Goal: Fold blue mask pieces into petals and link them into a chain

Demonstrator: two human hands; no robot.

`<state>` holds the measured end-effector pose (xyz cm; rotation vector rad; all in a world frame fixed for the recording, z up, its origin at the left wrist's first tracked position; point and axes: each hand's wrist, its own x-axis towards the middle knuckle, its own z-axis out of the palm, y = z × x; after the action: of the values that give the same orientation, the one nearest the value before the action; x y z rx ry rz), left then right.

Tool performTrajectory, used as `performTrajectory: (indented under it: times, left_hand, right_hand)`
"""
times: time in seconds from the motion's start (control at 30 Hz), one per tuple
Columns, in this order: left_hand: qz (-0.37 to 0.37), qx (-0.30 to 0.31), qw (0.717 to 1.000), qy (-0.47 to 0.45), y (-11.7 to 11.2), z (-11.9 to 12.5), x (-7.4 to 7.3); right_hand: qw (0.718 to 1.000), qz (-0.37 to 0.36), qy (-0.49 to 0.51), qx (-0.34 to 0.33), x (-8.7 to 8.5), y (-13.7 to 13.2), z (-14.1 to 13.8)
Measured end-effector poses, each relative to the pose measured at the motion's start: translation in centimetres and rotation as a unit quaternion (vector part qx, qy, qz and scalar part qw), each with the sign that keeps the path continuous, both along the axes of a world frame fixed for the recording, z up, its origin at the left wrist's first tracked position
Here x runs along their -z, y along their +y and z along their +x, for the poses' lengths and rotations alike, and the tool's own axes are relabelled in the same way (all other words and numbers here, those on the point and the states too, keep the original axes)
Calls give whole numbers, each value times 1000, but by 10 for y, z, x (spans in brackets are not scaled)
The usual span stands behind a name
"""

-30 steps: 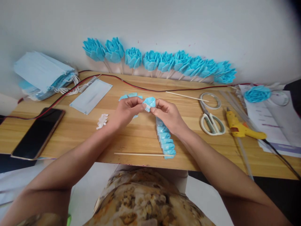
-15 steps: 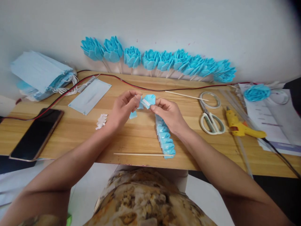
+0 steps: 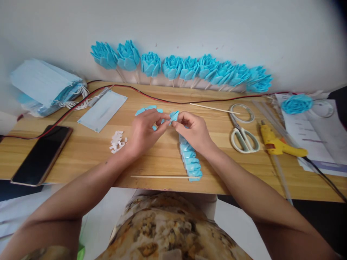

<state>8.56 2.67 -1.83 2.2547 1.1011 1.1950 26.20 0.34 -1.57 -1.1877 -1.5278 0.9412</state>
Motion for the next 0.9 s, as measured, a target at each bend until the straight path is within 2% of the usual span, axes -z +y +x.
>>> performTrajectory:
  times: [0.3,0.6,0.9]
  left_hand:
    - [13,3,1000,-2,-1,1,0]
    - [-11,-11,1000,4,-3,3,-1]
    - [-50,1,999,-22,-4,3,-5]
  right_hand:
    - [998,42,-46,21,0,-2,-1]
    - [997,48,-61,27,1,-2,-2]
    - [997,53,-57,23,1,-3,-1]
